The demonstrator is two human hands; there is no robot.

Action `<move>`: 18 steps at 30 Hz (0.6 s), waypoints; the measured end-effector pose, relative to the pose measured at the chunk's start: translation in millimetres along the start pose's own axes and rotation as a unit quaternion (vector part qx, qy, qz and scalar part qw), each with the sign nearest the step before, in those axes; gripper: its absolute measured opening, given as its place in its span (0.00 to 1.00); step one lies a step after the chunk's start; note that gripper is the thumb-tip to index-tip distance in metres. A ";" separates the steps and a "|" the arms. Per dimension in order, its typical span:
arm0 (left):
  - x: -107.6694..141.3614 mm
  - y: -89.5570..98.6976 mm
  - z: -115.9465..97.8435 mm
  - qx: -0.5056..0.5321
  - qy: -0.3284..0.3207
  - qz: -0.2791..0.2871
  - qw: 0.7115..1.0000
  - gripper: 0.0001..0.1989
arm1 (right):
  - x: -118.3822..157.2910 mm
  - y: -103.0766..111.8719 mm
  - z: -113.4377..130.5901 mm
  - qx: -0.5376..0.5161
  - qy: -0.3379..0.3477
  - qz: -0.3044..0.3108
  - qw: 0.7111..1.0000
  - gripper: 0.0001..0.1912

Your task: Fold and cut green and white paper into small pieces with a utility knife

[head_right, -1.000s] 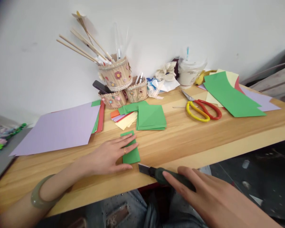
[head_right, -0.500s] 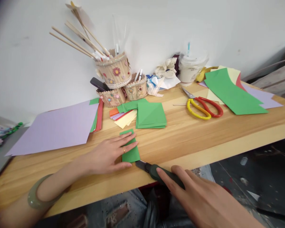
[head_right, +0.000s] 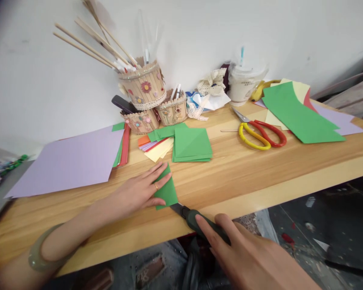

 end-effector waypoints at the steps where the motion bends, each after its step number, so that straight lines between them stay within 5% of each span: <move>1: 0.2 0.3 0.0 0.002 -0.001 0.000 1.000 0.36 | 0.0 0.3 -0.5 -0.005 -0.005 -0.003 1.000 0.45; 18: 1.3 -3.4 2.5 0.001 0.014 -0.003 1.000 0.39 | -11.7 3.4 -6.9 0.018 -0.012 -0.018 1.000 0.43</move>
Point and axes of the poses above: each hand's wrist, its own x-axis away from the middle knuckle, its own y-axis out of the back of the hand, z = x × y, the point moved 5 cm from there along -x, towards the middle knuckle, and after that the axes turned 13 degrees about x, right-handed, at the moved point
